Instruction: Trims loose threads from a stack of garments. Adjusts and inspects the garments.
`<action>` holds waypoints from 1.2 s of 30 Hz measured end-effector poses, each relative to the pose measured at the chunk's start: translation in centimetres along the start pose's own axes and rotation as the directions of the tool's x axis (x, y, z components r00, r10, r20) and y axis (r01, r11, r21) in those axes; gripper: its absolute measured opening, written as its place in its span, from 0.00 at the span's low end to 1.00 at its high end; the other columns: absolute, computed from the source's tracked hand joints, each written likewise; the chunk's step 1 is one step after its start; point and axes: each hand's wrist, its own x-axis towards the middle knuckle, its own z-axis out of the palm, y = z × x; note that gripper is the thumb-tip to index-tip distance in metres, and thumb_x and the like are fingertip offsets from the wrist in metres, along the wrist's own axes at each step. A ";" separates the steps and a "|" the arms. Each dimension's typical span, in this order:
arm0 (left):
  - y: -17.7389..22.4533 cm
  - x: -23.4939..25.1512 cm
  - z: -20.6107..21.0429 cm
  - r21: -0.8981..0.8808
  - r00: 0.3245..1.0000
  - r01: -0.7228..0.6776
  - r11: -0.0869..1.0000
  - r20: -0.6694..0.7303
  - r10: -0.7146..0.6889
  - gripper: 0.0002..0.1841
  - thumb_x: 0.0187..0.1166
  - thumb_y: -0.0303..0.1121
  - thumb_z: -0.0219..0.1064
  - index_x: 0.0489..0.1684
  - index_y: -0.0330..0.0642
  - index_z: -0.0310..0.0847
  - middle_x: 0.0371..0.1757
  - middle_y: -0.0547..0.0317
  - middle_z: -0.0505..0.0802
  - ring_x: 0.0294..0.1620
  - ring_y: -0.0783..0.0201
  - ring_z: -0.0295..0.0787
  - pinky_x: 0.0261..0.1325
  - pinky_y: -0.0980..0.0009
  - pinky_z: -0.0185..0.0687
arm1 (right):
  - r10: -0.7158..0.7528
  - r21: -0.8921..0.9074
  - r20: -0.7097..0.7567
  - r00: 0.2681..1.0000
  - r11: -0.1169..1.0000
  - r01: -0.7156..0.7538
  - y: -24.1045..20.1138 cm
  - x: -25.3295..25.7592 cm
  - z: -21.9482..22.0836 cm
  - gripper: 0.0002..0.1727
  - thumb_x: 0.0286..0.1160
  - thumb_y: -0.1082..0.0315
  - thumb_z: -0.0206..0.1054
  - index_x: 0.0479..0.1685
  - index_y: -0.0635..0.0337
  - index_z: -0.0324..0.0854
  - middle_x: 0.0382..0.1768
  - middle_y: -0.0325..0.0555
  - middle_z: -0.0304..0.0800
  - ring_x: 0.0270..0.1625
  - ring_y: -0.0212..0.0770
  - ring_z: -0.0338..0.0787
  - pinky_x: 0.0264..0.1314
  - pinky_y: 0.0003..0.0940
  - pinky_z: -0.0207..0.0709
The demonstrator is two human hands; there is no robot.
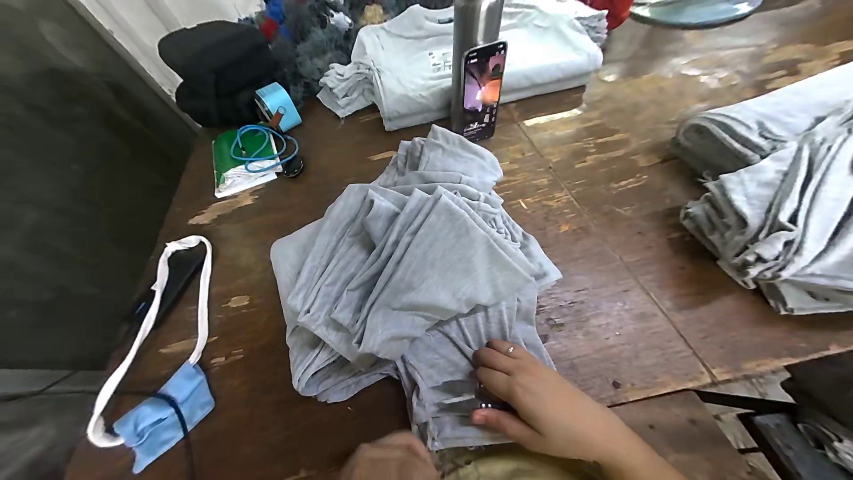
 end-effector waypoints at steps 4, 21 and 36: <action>-1.0 2.9 1.2 0.515 0.848 0.204 0.833 -0.519 0.113 0.11 0.81 0.41 0.70 0.50 0.45 0.89 0.45 0.63 0.96 0.46 0.78 0.91 0.51 0.80 0.88 | 0.040 0.038 -0.058 0.997 0.999 -0.038 -0.2 1.0 -0.4 0.32 0.91 0.39 0.43 0.32 0.57 0.78 0.27 0.45 0.81 0.36 0.46 0.85 0.42 0.42 0.79; -3.6 3.7 1.7 0.414 0.699 0.202 0.888 -0.695 0.166 0.06 0.79 0.28 0.68 0.44 0.35 0.81 0.37 0.68 0.92 0.35 0.87 0.85 0.43 0.88 0.83 | 0.142 -0.242 0.015 0.990 0.961 -0.134 -1.8 4.1 0.2 0.31 0.84 0.37 0.53 0.37 0.57 0.85 0.18 0.45 0.84 0.27 0.51 0.90 0.36 0.51 0.84; -4.1 4.0 2.1 0.385 0.703 0.144 0.911 -0.688 0.180 0.05 0.78 0.31 0.70 0.44 0.40 0.83 0.38 0.70 0.92 0.31 0.87 0.82 0.36 0.90 0.79 | 0.144 -0.413 -0.088 0.986 0.895 -0.168 -2.8 5.4 1.7 0.31 0.85 0.39 0.52 0.26 0.54 0.84 0.11 0.43 0.79 0.19 0.48 0.87 0.25 0.45 0.77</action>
